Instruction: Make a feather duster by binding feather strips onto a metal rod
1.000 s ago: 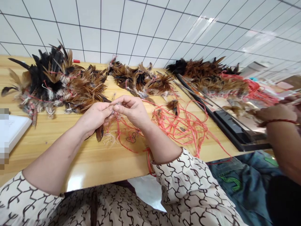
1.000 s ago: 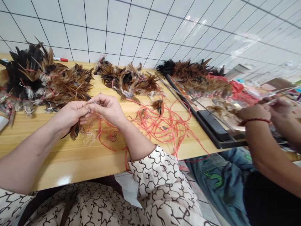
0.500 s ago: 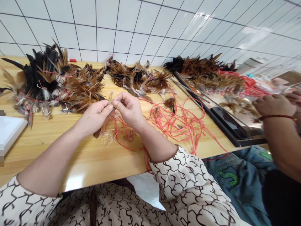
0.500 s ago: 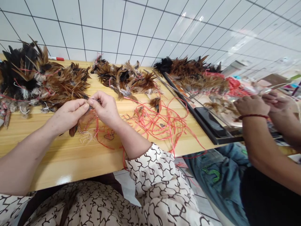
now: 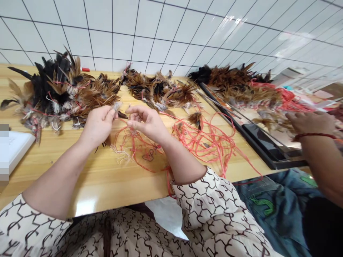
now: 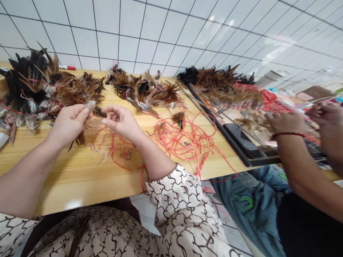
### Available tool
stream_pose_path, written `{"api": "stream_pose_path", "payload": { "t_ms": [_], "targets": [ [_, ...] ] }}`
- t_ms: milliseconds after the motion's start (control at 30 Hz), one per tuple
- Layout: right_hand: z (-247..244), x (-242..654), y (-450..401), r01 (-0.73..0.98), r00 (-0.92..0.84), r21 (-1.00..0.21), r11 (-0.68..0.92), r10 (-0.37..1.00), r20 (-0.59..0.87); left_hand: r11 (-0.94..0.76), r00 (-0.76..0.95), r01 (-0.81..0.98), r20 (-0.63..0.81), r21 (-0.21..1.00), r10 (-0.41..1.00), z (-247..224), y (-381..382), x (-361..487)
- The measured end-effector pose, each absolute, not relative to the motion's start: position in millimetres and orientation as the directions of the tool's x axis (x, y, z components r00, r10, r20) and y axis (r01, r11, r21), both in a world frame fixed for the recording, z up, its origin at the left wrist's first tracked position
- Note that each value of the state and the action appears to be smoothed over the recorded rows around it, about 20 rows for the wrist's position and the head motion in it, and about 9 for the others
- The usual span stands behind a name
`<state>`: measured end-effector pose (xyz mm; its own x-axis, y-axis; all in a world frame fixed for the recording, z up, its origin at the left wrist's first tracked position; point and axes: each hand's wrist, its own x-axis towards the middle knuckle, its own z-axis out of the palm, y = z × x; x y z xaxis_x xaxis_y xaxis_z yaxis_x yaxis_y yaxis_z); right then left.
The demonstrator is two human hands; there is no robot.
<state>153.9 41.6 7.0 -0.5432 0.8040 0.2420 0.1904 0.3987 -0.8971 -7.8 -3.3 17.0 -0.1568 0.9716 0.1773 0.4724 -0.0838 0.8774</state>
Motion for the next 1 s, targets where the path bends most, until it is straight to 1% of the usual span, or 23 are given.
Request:
{"api": "stream_pose_path", "payload": {
  "t_ms": [100, 167, 300, 367, 400, 467, 600, 700, 767, 867, 1000],
  "targets": [
    [6, 156, 44, 0.357, -0.678, -0.746, 0.563, 0.705, 0.208, 0.001, -0.221, 0.278, 0.063, 0.961, 0.973, 16, 1, -12],
    [3, 154, 44, 0.420, -0.741, -0.632, 0.651, 0.648, 0.175, 0.032, -0.219, 0.159, 0.003, 0.987, 0.976, 16, 1, -10],
    [-2, 150, 42, 0.501, -0.784, -0.458, 0.735, 0.609, 0.120, 0.095, -0.215, -0.001, -0.093, 0.995, 0.972, 20, 0, -2],
    [-3, 149, 42, 0.515, -0.787, -0.421, 0.746, 0.606, 0.111, 0.135, -0.208, -0.045, -0.142, 0.990, 0.968, 23, -1, 1],
    [-2, 149, 42, 0.519, -0.781, -0.425, 0.742, 0.613, 0.118, 0.152, -0.204, -0.060, -0.161, 0.987, 0.966, 24, -2, 1],
    [1, 151, 42, 0.520, -0.742, -0.477, 0.709, 0.651, 0.159, 0.172, -0.201, -0.081, -0.185, 0.982, 0.962, 26, -2, 2],
    [8, 154, 43, 0.458, -0.604, -0.665, 0.590, 0.756, 0.254, 0.154, -0.250, -0.111, -0.178, 0.982, 0.952, 25, -1, 3],
    [11, 155, 43, 0.405, -0.539, -0.752, 0.519, 0.800, 0.262, 0.151, -0.262, -0.148, -0.186, 0.977, 0.947, 25, -1, 5],
    [12, 155, 42, 0.400, -0.515, -0.766, 0.503, 0.815, 0.266, 0.165, -0.235, -0.172, -0.203, 0.971, 0.951, 25, -2, 6],
    [12, 154, 41, 0.415, -0.481, -0.753, 0.511, 0.826, 0.295, 0.210, -0.173, -0.160, -0.237, 0.964, 0.956, 26, -4, 8],
    [14, 153, 41, 0.442, -0.450, -0.744, 0.502, 0.841, 0.299, 0.270, -0.036, -0.142, -0.277, 0.952, 0.960, 26, -6, 10]
  ]
}}
